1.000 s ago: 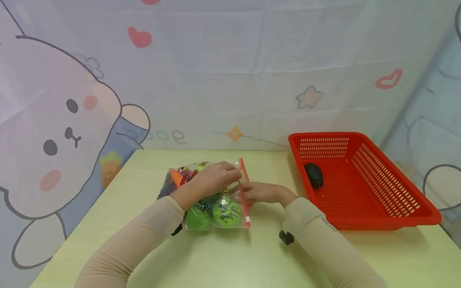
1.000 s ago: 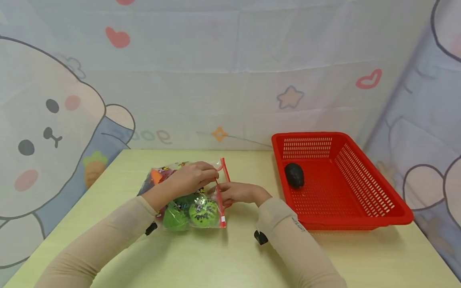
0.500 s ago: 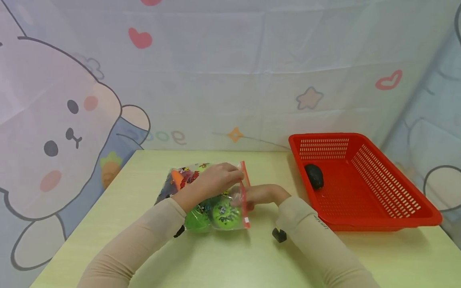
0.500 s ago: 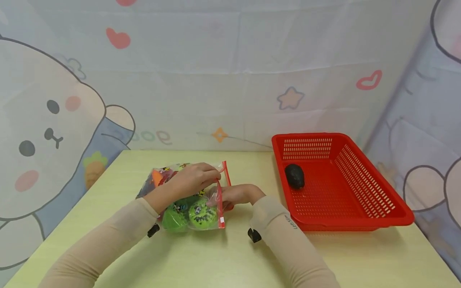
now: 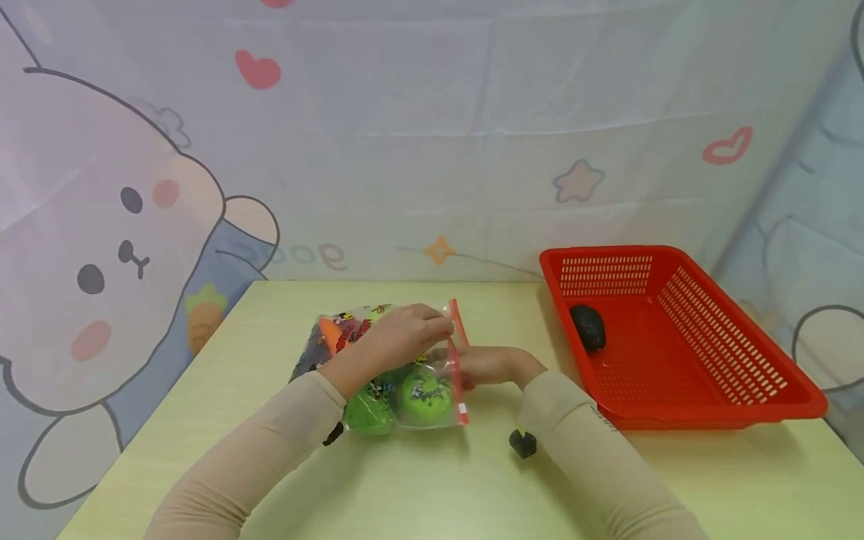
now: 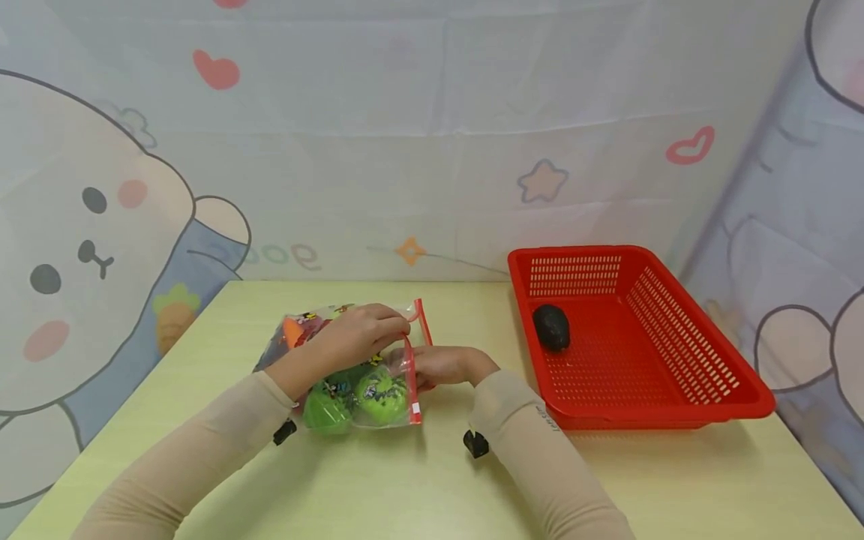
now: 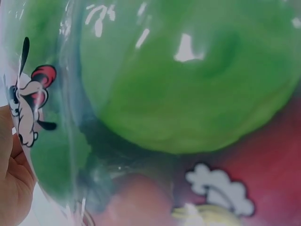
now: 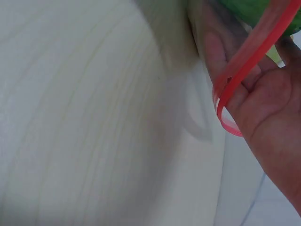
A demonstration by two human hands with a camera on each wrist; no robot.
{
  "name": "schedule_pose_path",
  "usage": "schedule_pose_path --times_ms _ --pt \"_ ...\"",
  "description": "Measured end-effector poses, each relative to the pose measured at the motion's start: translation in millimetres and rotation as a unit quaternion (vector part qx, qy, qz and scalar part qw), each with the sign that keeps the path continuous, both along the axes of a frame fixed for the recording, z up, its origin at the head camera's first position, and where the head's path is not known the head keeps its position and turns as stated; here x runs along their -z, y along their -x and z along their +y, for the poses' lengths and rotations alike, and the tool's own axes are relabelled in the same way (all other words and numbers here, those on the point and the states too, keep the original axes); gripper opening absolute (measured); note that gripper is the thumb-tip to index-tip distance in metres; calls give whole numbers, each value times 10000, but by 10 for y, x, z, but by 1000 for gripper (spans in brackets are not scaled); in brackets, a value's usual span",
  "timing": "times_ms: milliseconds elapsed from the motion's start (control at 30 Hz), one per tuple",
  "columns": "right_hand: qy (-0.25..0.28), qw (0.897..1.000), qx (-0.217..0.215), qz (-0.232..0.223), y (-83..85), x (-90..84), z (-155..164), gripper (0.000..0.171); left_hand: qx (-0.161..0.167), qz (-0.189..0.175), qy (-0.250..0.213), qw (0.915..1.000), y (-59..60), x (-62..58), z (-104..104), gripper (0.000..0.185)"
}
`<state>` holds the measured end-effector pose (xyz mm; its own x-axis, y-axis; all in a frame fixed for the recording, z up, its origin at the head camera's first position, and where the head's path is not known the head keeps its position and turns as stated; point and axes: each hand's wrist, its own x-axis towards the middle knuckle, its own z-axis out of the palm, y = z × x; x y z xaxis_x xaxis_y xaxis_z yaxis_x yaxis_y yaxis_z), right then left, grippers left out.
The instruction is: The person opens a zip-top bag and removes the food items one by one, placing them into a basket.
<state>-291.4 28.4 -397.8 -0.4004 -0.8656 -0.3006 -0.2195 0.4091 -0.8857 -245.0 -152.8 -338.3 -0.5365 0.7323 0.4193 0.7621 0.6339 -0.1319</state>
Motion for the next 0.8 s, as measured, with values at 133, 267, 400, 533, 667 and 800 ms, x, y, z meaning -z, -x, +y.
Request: schedule_pose_path --times_ms 133,267,400,533,667,800 --pt "85 9994 300 -150 14 -9 46 42 20 18 -39 10000 -3 -1 -12 4" --pt "382 9966 472 -561 27 -11 96 48 15 15 -49 10000 -8 3 -28 5" --pt "678 9919 571 -914 36 -34 130 48 38 -34 -91 9999 -12 1 -40 6" --pt "829 9860 940 -1104 31 -80 160 48 -5 14 -53 10000 -14 -6 -44 8" --pt "751 9819 1346 -1097 7 -121 187 51 -37 -7 0 10000 -30 -13 -46 9" --pt "694 9824 1511 -851 -21 -155 206 50 28 -48 -37 10000 -44 -13 -50 12"
